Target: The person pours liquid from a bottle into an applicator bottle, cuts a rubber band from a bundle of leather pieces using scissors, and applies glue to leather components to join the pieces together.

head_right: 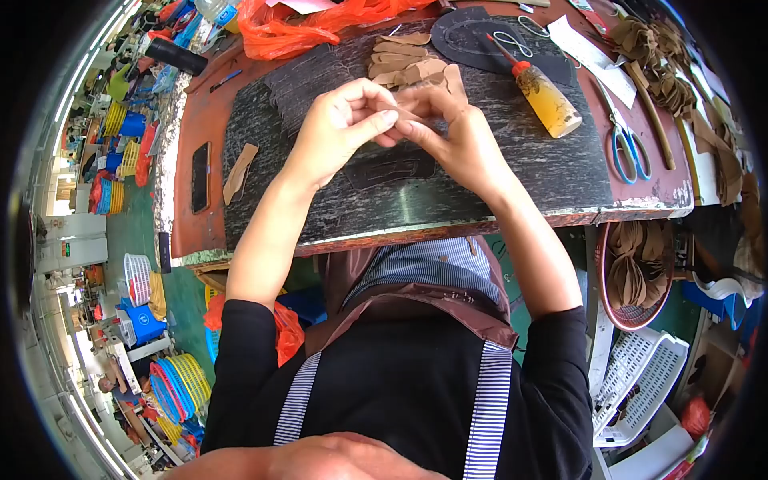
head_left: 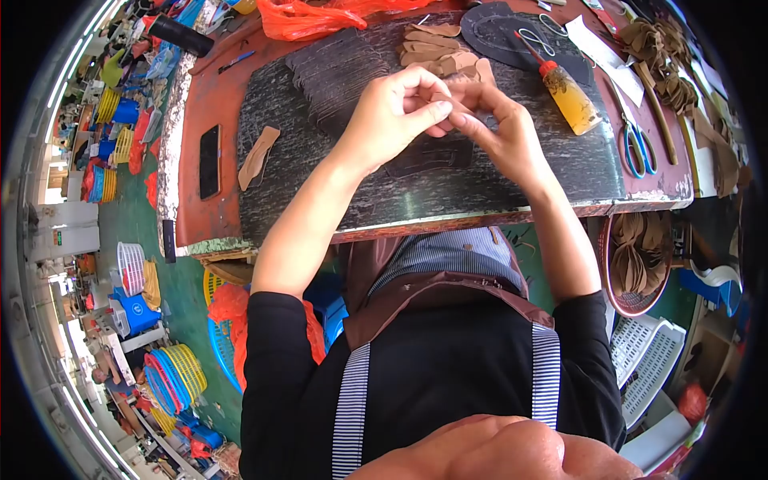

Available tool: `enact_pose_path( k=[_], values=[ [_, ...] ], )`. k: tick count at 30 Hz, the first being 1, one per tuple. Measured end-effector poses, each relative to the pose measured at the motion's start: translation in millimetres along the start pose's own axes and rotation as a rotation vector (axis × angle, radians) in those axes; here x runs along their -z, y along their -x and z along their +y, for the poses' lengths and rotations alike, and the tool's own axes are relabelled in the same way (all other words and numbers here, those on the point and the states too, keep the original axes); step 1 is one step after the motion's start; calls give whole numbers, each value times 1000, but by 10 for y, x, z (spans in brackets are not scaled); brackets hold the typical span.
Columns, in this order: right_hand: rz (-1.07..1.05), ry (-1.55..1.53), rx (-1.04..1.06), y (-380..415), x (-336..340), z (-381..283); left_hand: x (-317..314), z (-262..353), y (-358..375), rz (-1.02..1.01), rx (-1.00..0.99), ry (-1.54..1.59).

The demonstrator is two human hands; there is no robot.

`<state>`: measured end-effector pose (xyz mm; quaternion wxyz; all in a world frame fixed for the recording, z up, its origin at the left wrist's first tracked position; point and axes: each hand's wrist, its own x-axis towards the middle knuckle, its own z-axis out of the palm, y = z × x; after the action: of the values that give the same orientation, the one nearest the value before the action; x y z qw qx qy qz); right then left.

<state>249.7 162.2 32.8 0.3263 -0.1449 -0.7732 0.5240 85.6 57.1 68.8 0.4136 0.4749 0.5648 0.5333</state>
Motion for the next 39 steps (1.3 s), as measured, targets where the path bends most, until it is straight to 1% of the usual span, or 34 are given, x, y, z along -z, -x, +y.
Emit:
enact_pose_path(
  k=[1,3,4,5,6,10,13,14,16,17,19,21,29,35,38,39],
  values=[
    [-29,-35,-79,13,-21,6,1,-12,77,25,-8,36],
    [-90,-101,-241,44,-57,13,44,-60,229,103,8,-9],
    [-51,-127,-216,70,-108,-21,57,-88,306,133,19,-47],
    [-59,-79,-211,91,-123,-10,65,-119,375,161,28,-86],
    [-64,-31,-204,107,-128,6,67,-177,439,211,57,-60],
    [-46,88,-155,192,-152,89,114,-367,633,270,-44,-337],
    [-44,176,-201,227,-143,-10,99,-361,723,311,-93,-398],
    [-41,228,-146,237,-145,-11,113,-383,745,307,-73,-454],
    [-33,331,-37,260,-147,-6,101,-425,760,333,-141,-521],
    [-31,343,-27,274,-156,1,91,-446,762,345,-176,-554],
    [-24,364,-4,300,-176,19,69,-496,791,358,-185,-652],
    [-57,400,-26,317,-165,18,22,-527,800,402,-217,-726],
    [-45,430,-42,271,-198,71,10,-613,757,443,-199,-657],
    [-62,484,-38,265,-180,85,29,-611,746,418,-244,-788],
    [-67,575,-1,263,-147,98,12,-529,760,413,-113,-688],
    [-64,592,32,276,-132,132,15,-519,776,393,-190,-754]
  ],
)
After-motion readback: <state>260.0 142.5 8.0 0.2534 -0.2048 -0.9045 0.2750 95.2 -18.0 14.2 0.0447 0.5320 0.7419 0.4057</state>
